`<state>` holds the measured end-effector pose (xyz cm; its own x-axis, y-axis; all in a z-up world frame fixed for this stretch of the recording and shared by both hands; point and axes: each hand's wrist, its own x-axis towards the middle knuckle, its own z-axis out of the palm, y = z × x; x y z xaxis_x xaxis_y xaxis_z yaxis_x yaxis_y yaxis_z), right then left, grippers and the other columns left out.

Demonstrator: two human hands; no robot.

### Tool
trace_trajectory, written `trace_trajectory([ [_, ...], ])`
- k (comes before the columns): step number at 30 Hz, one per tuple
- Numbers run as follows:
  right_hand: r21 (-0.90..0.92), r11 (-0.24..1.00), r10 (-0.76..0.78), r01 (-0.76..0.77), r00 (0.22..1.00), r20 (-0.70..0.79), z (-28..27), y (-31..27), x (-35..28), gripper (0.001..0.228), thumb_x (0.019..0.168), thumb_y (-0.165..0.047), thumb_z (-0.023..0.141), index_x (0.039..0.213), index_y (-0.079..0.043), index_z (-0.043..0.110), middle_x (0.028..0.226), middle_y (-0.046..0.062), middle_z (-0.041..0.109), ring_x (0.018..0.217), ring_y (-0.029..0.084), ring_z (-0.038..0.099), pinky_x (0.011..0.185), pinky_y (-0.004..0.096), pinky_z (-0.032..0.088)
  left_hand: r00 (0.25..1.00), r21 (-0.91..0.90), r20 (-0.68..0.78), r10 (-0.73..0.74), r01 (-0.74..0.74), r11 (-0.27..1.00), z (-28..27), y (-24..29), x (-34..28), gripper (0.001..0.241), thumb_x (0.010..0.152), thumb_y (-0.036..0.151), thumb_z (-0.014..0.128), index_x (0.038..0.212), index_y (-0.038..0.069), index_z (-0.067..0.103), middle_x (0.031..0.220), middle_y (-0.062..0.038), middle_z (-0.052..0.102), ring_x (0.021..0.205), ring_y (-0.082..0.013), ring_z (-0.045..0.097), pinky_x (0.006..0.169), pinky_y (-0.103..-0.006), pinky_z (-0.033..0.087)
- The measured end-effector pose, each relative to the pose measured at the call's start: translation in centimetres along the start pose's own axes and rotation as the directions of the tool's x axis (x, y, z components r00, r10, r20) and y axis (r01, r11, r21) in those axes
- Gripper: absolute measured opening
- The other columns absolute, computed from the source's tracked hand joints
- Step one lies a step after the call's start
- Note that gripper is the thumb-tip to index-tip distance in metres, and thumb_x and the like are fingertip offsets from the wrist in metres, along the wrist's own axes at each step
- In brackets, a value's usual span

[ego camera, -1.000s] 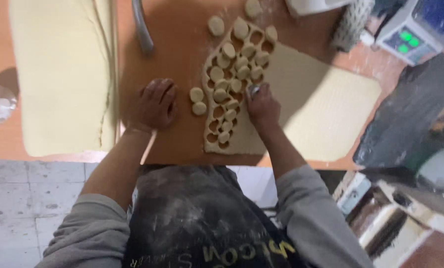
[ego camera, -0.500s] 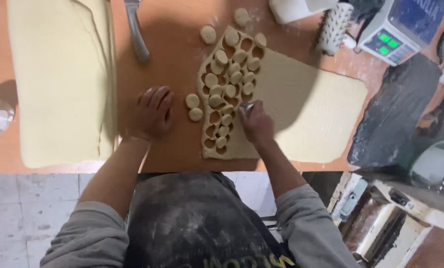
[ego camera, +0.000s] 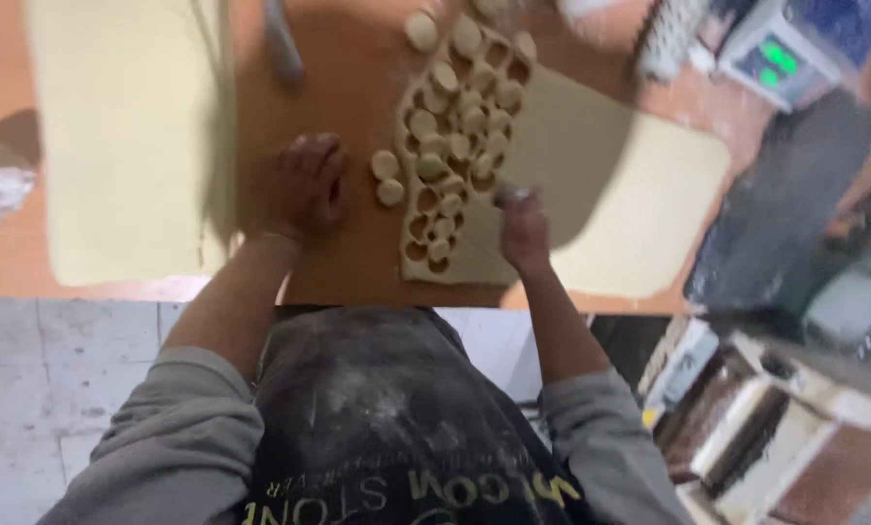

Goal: Cutting out small circles of dough from a flat sheet using a metal cutter.

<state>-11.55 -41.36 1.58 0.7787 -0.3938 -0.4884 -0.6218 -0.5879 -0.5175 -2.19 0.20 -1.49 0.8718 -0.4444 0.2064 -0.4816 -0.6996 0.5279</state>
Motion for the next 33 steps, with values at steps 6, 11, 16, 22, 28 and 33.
trace_trajectory([
  [6,-0.560,0.821,-0.083,0.112,0.994,0.077,2.1,-10.9,-2.4,0.060,0.103,-0.056,0.054,0.123,-0.001,0.042,0.090,0.025,0.070,0.076,0.043,0.071,0.061,0.050,0.057,0.991,0.063,-0.129,0.016,-0.008,0.998,0.8,-0.9,0.4,0.035,0.102,0.023,0.065,0.136,0.015,0.064,0.145,-0.006,0.058,0.137,-0.0260,0.052,0.114,-0.0490,0.042],
  [11,-0.619,0.776,-0.073,0.121,0.992,0.103,2.6,-10.5,-1.9,0.068,0.104,-0.054,0.057,0.134,0.004,0.038,0.093,0.027,0.072,0.082,0.046,0.071,0.069,0.056,0.058,0.990,0.132,0.125,-0.067,0.050,0.990,-2.5,0.5,2.2,0.048,0.093,0.035,0.066,0.136,0.014,0.064,0.143,-0.008,0.057,0.131,-0.0304,0.052,0.104,-0.0505,0.043],
  [16,-0.526,0.816,-0.281,0.239,0.960,0.000,0.9,-12.0,2.0,0.057,0.108,-0.047,0.050,0.137,0.001,0.041,0.098,0.027,0.072,0.085,0.045,0.071,0.071,0.055,0.058,0.999,0.176,-0.041,-0.003,0.010,0.984,0.7,-1.8,1.9,0.046,0.095,0.028,0.065,0.139,0.015,0.060,0.150,-0.006,0.051,0.137,-0.0302,0.050,0.113,-0.0488,0.044],
  [22,-0.483,0.870,-0.115,0.096,0.993,-0.010,0.9,-6.3,-6.9,0.055,0.107,-0.049,0.049,0.134,-0.001,0.044,0.098,0.028,0.071,0.083,0.046,0.070,0.069,0.056,0.057,0.998,0.121,0.054,0.028,-0.035,0.992,0.6,-0.4,0.0,0.043,0.100,0.026,0.065,0.140,0.013,0.060,0.149,-0.008,0.053,0.138,-0.0318,0.049,0.114,-0.0486,0.043],
  [28,-0.601,0.792,-0.104,0.110,0.994,0.045,4.8,-6.8,-6.2,0.066,0.100,-0.061,0.055,0.123,0.000,0.047,0.089,0.028,0.070,0.080,0.049,0.069,0.066,0.058,0.055,1.000,0.113,0.029,0.008,-0.011,0.994,-0.5,-0.5,-0.5,0.039,0.103,0.025,0.066,0.139,0.012,0.059,0.148,-0.009,0.053,0.137,-0.0314,0.049,0.115,-0.0481,0.041],
  [33,-0.414,0.840,-0.393,0.352,0.919,-0.017,2.2,-5.3,-4.6,0.049,0.110,-0.046,0.043,0.125,0.000,0.052,0.094,0.030,0.069,0.085,0.049,0.068,0.070,0.056,0.055,0.999,0.148,-0.032,0.020,-0.015,0.989,0.9,-1.3,1.1,0.043,0.099,0.023,0.065,0.141,0.013,0.058,0.147,-0.010,0.053,0.136,-0.0331,0.048,0.113,-0.0504,0.040],
])
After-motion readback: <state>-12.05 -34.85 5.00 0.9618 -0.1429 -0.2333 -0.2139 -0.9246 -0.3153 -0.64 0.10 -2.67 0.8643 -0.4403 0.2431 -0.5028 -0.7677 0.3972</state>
